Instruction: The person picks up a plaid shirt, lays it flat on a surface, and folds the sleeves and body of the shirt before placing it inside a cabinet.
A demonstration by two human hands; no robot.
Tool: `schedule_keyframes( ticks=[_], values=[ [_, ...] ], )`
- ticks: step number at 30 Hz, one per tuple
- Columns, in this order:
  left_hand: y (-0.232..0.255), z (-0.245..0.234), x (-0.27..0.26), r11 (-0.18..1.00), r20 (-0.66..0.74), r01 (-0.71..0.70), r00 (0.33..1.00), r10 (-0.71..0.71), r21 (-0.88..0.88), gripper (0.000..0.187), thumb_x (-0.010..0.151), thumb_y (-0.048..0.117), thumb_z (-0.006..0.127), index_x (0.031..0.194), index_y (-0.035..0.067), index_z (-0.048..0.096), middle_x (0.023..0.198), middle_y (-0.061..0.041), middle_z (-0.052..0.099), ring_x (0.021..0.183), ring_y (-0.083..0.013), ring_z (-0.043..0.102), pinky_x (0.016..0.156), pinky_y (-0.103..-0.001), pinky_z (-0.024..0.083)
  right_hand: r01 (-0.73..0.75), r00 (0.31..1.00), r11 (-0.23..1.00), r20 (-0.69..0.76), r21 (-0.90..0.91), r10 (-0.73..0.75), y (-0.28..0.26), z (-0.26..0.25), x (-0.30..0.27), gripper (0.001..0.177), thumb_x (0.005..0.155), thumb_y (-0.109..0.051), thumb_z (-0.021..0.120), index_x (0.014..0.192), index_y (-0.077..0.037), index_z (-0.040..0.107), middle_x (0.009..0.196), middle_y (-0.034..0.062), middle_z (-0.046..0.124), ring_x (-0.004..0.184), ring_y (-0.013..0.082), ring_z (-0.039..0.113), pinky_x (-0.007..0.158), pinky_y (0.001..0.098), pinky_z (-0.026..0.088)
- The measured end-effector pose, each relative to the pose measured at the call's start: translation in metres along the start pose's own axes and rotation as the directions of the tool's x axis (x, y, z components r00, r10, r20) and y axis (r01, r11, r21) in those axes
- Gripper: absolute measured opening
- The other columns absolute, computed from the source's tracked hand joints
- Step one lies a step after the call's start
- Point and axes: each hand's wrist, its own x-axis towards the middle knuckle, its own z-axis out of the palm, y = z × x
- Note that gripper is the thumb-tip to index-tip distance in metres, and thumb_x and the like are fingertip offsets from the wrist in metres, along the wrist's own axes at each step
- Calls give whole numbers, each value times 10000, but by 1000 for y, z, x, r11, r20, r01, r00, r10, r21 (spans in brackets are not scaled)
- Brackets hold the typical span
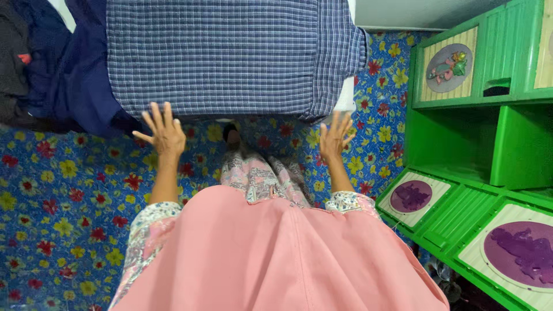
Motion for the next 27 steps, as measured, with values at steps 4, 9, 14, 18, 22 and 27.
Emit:
schedule_keyframes(
  ticks=[4, 9, 14, 18, 22, 27],
  values=[
    [19, 17, 4, 999, -31, 17, 999, -16, 40, 582, 1087, 335, 455, 1619, 144, 317, 1723, -159, 98, 1571, -402, 29, 1085, -817, -109, 42, 993, 926, -121, 375, 4, 18, 28, -3, 911, 956, -403, 712, 1639, -88, 199, 1698, 217, 206, 1581, 373, 179, 1299, 514, 181],
    [95, 57, -17, 974, -10, -226, 974, 226, -13, 611, 1069, 346, 506, 1633, 202, 319, 1735, -109, 130, 1597, -383, 51, 1113, -827, -74, -469, 883, 490, 389, 734, 262, -9, 43, 4, 885, 818, -421, 814, 1543, -88, 431, 1455, 269, 554, 1110, 314, 439, 933, 449, 345],
    [117, 62, -24, 959, 104, -276, 954, 281, -62, 739, 977, 294, 624, 1632, 271, 282, 1733, -88, 87, 1583, -385, 44, 1093, -841, -63, -488, 873, 367, 451, 792, 188, -17, 50, 17, 708, 792, -391, 839, 1362, -167, 484, 1168, -52, 592, 951, 67, 520, 737, 328, 438],
    [109, 62, -22, 949, 140, -314, 940, 312, -3, 855, 915, 218, 685, 1642, 323, 246, 1737, -64, 67, 1585, -360, 45, 1109, -832, -67, -363, 931, 472, 333, 804, 149, 5, 62, 9, 436, 905, -368, 794, 1189, -48, 704, 989, 2, 672, 810, 103, 535, 726, 297, 445],
    [107, 68, -20, 947, 137, -320, 938, 317, -1, 893, 900, 211, 705, 1647, 325, 228, 1739, -67, 44, 1585, -373, 22, 1110, -833, -63, -218, 976, 486, 199, 846, 92, 17, 63, -5, 378, 1074, -410, 622, 1199, -59, 690, 1060, -4, 696, 934, 87, 571, 850, 285, 478],
    [107, 71, -18, 951, 158, -309, 940, 303, 11, 929, 884, 211, 718, 1651, 315, 206, 1739, -64, 28, 1582, -372, 1, 1106, -837, -59, -456, 886, 345, 454, 821, 89, 5, 68, -21, 528, 918, -453, 757, 1228, -78, 552, 1089, -5, 621, 952, 138, 564, 789, 380, 496]
  ],
)
